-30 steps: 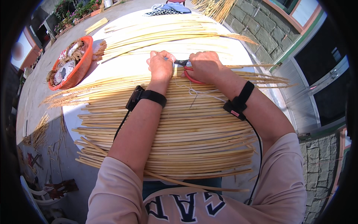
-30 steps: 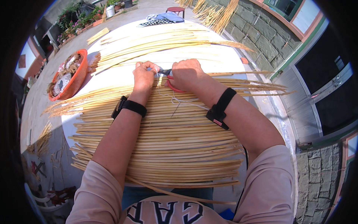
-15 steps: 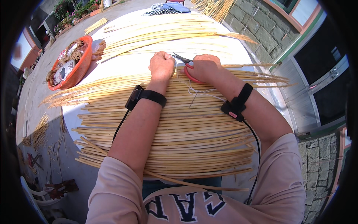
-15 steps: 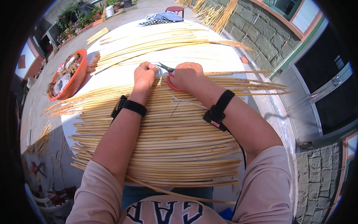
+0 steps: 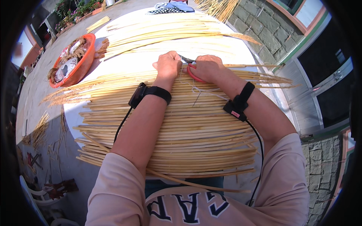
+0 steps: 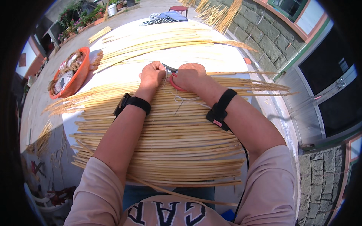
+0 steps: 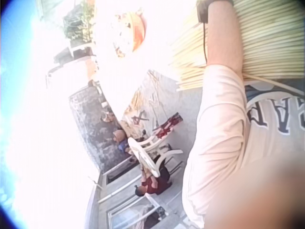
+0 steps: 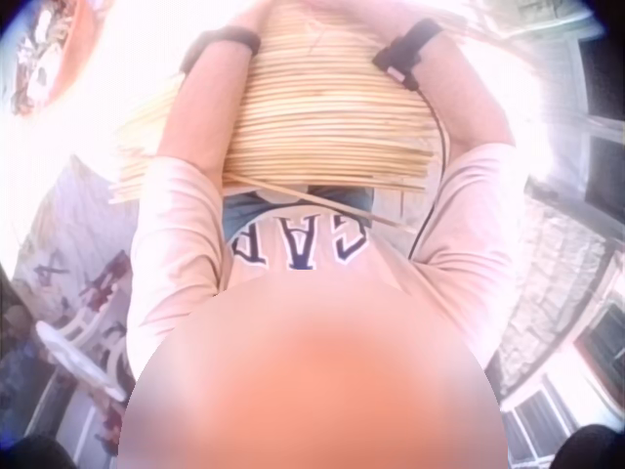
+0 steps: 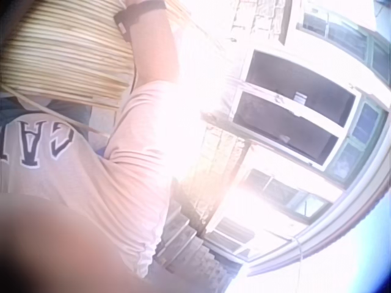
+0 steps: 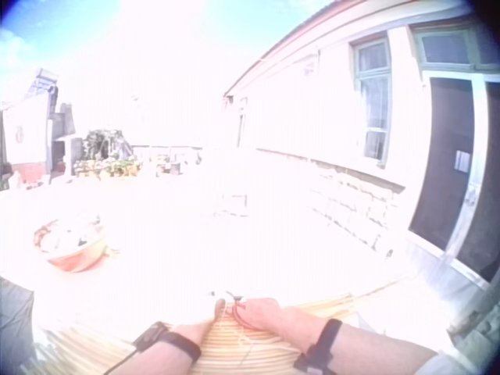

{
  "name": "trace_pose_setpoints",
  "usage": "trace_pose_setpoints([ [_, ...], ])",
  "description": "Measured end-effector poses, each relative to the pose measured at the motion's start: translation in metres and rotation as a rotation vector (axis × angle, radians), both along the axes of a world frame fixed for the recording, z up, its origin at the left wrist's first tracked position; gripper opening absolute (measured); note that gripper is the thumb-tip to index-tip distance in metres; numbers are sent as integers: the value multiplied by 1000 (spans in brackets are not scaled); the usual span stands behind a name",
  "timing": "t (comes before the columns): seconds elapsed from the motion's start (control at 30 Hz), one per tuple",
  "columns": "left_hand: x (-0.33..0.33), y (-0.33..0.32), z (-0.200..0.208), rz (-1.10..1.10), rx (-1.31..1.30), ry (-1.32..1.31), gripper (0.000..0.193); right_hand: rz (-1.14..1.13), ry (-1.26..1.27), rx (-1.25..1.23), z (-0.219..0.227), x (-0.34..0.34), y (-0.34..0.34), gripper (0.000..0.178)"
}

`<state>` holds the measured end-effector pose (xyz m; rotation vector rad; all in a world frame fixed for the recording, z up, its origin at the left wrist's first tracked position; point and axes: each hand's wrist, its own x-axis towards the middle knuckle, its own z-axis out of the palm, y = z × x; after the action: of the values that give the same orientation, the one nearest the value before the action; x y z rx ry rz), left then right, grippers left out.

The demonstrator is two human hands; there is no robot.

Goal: The person aligns a bundle of thin wooden sticks on a white table, wraps white string around them, and ties it off. They use red-handled scissors to cut the string and continue wrapping additional sticks into the bundle.

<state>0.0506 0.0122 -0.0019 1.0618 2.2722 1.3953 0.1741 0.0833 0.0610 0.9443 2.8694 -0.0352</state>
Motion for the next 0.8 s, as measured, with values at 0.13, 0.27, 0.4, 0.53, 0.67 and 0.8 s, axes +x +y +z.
trace_pose_setpoints([
  [0.13, 0, 1, -1, 6, 16, 5, 6, 28, -31, 47, 2, -2, -2, 64],
  [0.27, -5, 6, -7, 5, 4, 18, 6, -34, -73, 54, 5, 1, -2, 55],
  [0.4, -7, 8, -12, -5, 20, 35, 5, -30, -6, 69, 7, 7, -2, 72],
  [0.53, -6, 8, -13, 32, 3, 123, 6, -38, -77, 23, 19, 18, 9, 76],
  [0.67, -6, 8, -11, 26, 6, 31, 7, -210, -29, -453, 25, 32, 25, 77],
  [0.8, -5, 7, -9, 54, -22, 65, 8, -383, 219, -1060, 13, 43, 29, 73],
])
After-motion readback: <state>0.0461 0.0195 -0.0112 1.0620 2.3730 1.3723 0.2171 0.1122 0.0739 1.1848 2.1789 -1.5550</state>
